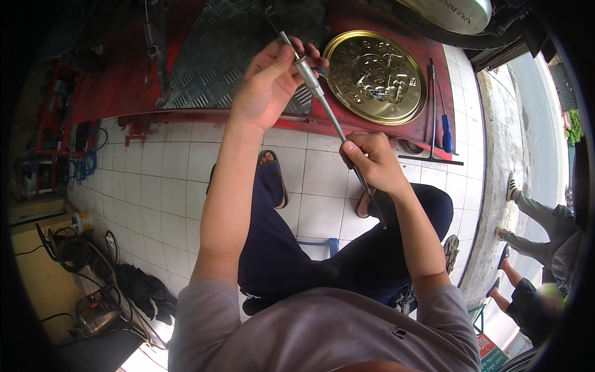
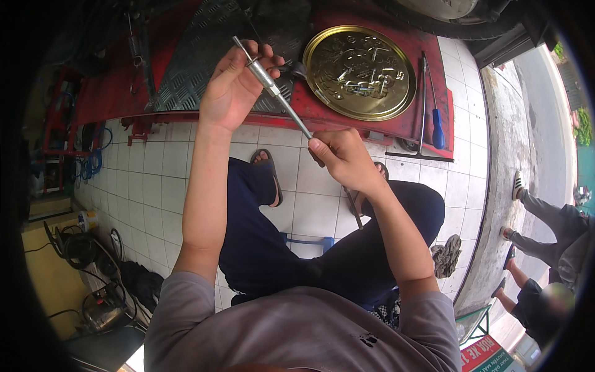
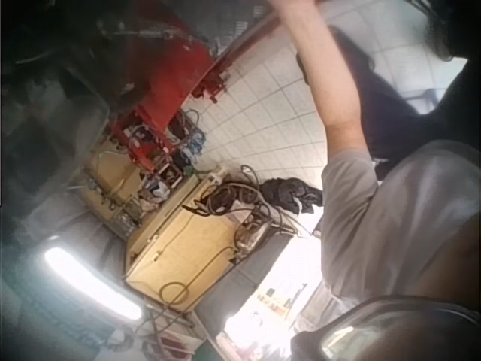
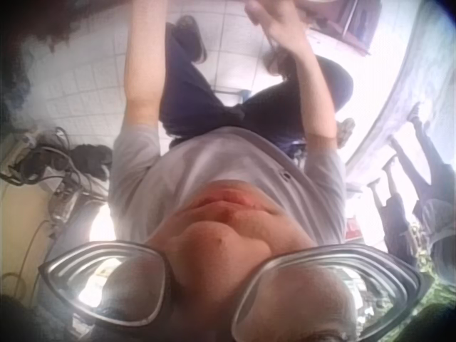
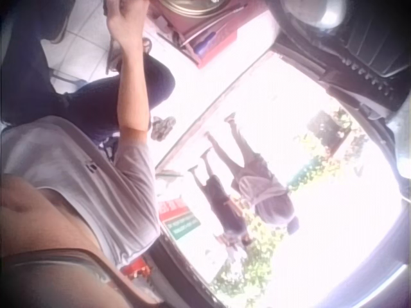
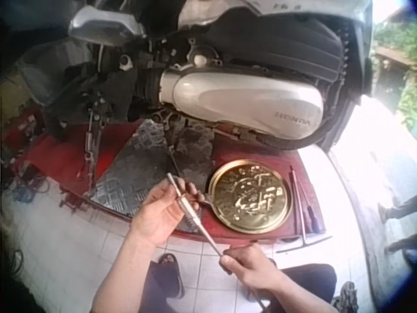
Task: The person uses a blue-handled screwdriver to loosen a bolt on the motorcycle's engine casing. They then switch to a T-handle wrench to further loosen the bolt and remove it by hand. Finally, the person removes the engine casing cover.
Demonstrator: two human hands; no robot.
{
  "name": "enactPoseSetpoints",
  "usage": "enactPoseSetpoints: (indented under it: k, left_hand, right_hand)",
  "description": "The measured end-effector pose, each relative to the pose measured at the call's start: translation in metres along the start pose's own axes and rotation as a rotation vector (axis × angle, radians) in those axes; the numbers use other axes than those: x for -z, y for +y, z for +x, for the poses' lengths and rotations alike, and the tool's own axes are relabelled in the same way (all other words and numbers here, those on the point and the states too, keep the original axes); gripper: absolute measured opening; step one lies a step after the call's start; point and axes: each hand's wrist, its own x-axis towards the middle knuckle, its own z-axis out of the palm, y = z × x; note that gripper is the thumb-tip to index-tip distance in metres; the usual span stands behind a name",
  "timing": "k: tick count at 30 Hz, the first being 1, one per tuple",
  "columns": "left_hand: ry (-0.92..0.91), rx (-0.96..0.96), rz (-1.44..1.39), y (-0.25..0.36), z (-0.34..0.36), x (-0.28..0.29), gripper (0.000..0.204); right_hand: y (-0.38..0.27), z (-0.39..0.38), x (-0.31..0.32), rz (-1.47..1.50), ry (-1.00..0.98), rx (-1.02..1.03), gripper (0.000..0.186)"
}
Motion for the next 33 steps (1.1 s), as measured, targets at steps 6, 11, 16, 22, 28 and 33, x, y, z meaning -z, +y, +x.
enactPoseSetpoints:
  k: [6,11,16,22,28,33]
  left_hand:
    - [0.092,-0.034,0.059,-0.001,0.001,-0.007,0.014]
    - [0.085,-0.052,0.083,0.0,0.001,-0.007,0.013]
    - [0.048,-0.025,0.142,-0.002,-0.002,0.005,0.02]
    - [0.011,-0.011,0.151,-0.003,-0.001,0.004,0.02]
    - [0.006,-0.001,0.156,-0.003,-0.001,0.001,0.02]
    - [0.02,0.009,0.168,-0.004,-0.004,0.002,0.025]
  right_hand:
    - [0.0,0.002,0.0,-0.036,0.02,-0.071,0.038]
    - [0.004,0.002,-0.001,-0.025,0.069,-0.079,0.037]
    - [-0.001,0.003,0.0,-0.026,0.053,-0.099,0.03]
    - [0.008,0.005,-0.003,-0.039,0.13,-0.039,0.022]
    - [0.004,0.005,0.0,-0.095,0.128,-0.021,0.02]
    - [0.007,0.006,-0.001,-0.128,0.16,0.019,0.018]
